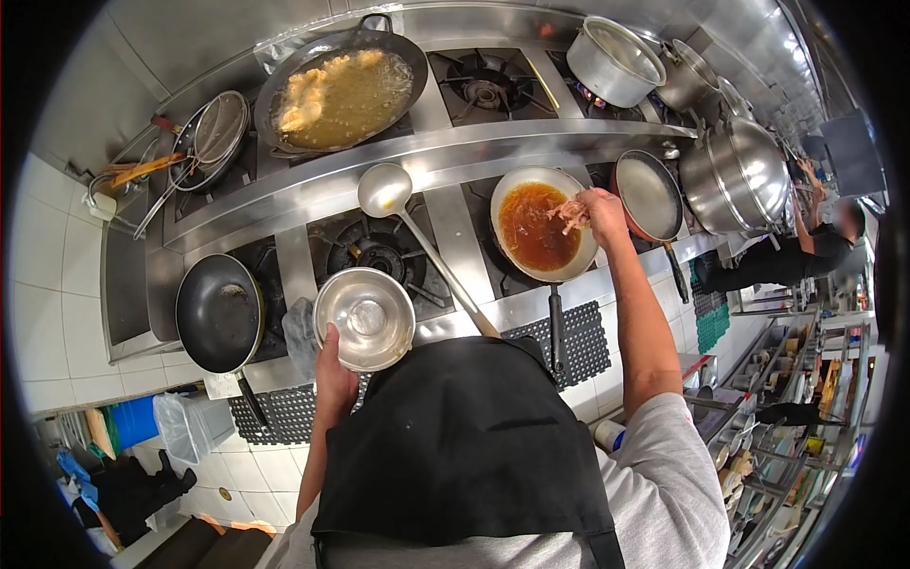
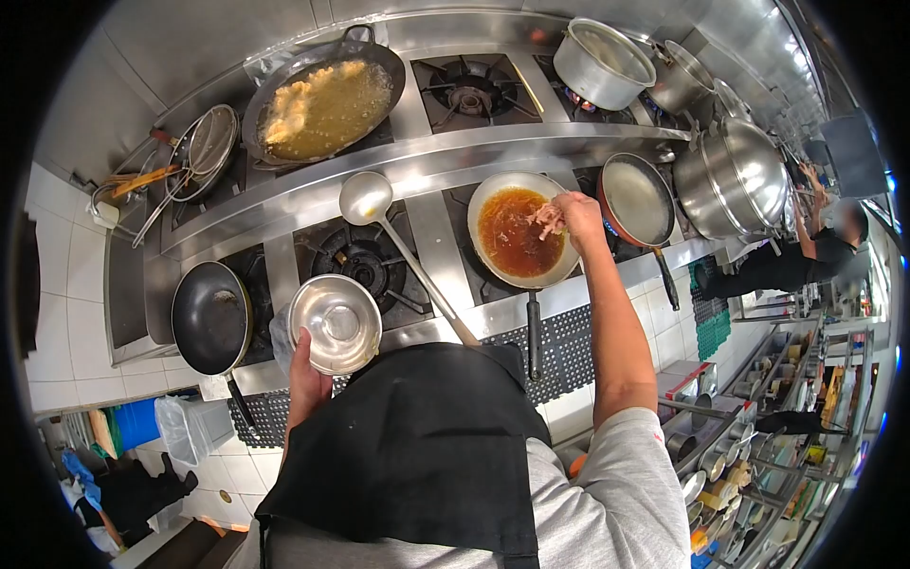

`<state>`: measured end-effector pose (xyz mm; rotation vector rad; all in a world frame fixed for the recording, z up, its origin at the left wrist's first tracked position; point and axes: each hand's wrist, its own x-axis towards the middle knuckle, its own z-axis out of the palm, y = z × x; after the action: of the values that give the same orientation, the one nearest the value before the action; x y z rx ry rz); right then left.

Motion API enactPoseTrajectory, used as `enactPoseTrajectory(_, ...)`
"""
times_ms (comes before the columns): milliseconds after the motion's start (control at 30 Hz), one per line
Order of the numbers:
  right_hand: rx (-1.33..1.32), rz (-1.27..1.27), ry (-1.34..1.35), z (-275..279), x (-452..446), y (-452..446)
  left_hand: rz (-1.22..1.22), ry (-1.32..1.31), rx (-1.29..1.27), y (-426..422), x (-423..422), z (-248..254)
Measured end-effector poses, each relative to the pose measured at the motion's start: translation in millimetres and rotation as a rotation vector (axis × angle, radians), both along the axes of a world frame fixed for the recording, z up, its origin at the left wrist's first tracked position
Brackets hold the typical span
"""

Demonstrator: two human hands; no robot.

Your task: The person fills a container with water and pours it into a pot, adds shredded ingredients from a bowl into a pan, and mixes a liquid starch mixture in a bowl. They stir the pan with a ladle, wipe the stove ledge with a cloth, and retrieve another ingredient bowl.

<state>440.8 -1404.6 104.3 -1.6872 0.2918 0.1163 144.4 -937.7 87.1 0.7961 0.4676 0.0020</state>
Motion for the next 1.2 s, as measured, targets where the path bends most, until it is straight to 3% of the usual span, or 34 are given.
enactPoseTrajectory(100,-0.041,0.022,0.048,6.7,-3.9,2.3,0.016,0.013,-0.01,-2.9,-0.5,4.5)
enactPoseTrajectory(400,-0.08,0.09,0.032,-42.6,12.5,-29.3,0.036,0.042,-0.018,-4.6,-4.8,9.6)
enactPoseTrajectory(500,-0.168,0.135,0.11,-7.7,0.1,-9.4,0.039,0.046,-0.02,-4.3,-6.3,9.8)
enactPoseTrajectory(600,-0.097,0.115,0.237,4.1,-6.0,0.3,0.033,0.037,-0.022,-3.8,-7.8,13.0)
enactPoseTrajectory(700,0.014,0.08,0.202,-18.1,0.0,-7.3,0.012,0.022,0.04,-4.0,-11.7,11.9)
enactPoseTrajectory(867,-0.284,0.12,0.159,-6.9,-9.7,6.7,0.008,0.05,0.147,4.7,-27.2,0.5)
enactPoseTrajectory(967,-0.406,0.176,0.161,-16.0,0.6,-0.8,0.155,0.015,0.0,-2.9,-35.9,13.0)
enactPoseTrajectory(1067,-0.641,0.229,0.036,-7.1,0.7,2.5,0.237,0.017,0.025,-12.0,-52.2,15.4)
enactPoseTrajectory(1200,-0.702,0.297,-0.042,-2.2,7.1,1.7,0.397,0.059,0.06,-33.2,-82.7,20.3)
